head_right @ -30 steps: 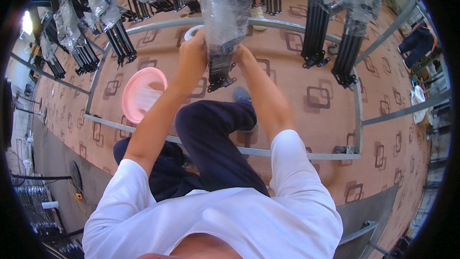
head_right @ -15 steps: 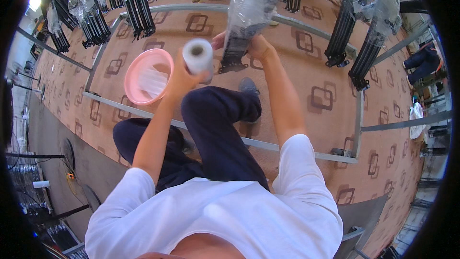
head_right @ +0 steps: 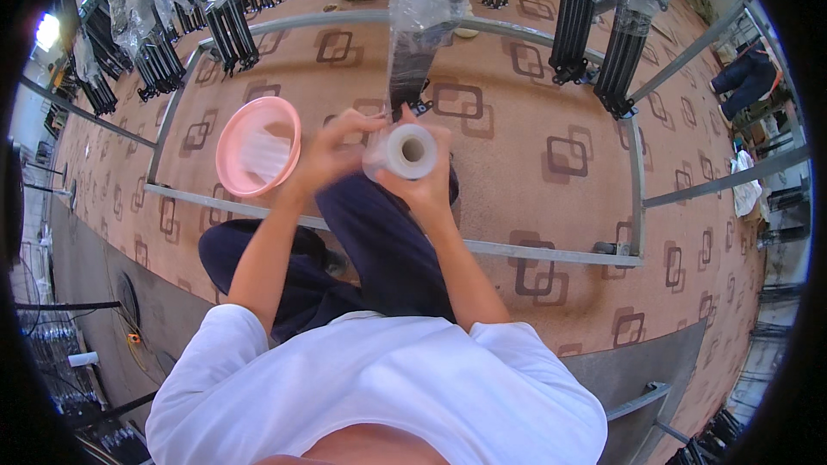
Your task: The person wraps bundles of cables with a roll of plastic film. They move along a metal rack, applying the film to the lower part of several hanging cable groups one after another.
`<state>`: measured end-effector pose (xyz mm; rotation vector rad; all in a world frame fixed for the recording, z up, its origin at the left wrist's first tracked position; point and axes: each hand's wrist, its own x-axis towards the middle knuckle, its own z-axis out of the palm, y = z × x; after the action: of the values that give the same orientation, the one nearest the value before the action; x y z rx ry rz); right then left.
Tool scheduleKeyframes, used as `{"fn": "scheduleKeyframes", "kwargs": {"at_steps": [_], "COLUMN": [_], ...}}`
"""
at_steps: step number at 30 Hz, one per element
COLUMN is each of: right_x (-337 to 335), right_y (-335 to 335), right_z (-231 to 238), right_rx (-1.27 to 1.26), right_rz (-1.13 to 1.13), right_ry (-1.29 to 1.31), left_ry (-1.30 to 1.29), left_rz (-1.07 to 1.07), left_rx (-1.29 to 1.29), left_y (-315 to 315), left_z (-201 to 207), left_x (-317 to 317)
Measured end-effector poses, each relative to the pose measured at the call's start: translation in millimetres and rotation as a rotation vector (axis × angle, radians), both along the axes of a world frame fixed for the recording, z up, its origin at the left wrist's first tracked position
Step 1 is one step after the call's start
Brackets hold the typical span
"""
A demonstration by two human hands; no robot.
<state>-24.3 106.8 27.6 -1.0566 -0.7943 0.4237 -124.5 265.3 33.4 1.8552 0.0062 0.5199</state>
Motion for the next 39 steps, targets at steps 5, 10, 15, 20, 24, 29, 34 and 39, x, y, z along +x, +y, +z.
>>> {"fn": "scheduleKeyframes", "kwargs": {"at_steps": [5, 10, 15, 20, 24, 29, 34, 39], "right_x": [9, 98, 198, 165, 130, 119, 108, 101], "right_y": [-13, -35, 55, 137, 155, 131, 120, 122], "right_z": [-12, -39, -67, -84, -90, -77, -41, -47], "right_rx": [-0.029, -0.082, -0.139, -0.039, 0.082, -0.093, 0.01, -0.007], "right_rz": [0.067, 0.057, 0.26, 0.549, 0.498, 0.569, 0.681, 0.909], "right_ry": [-0.012, 0.143, 0.025, 0.29, 0.386, 0.334, 0.57, 0.51], "left_ry": [-0.229, 0.134, 0.084, -0.091, -0.002, -0.055, 0.071, -0.024], "left_rz": [0.219, -0.127, -0.099, 0.254, 0.644, 0.716, 0.505, 0.296], "left_rx": [-0.068, -0.547, -0.464, -0.122, 0.67, -0.023, -0.578, -0.721], "left_y": [36, 30, 6, 20, 25, 28, 15, -2], "left_z": [24, 21, 28, 11, 33, -38, -23, -14], "left_x": [109, 135, 135, 130, 111, 80, 69, 26]}}
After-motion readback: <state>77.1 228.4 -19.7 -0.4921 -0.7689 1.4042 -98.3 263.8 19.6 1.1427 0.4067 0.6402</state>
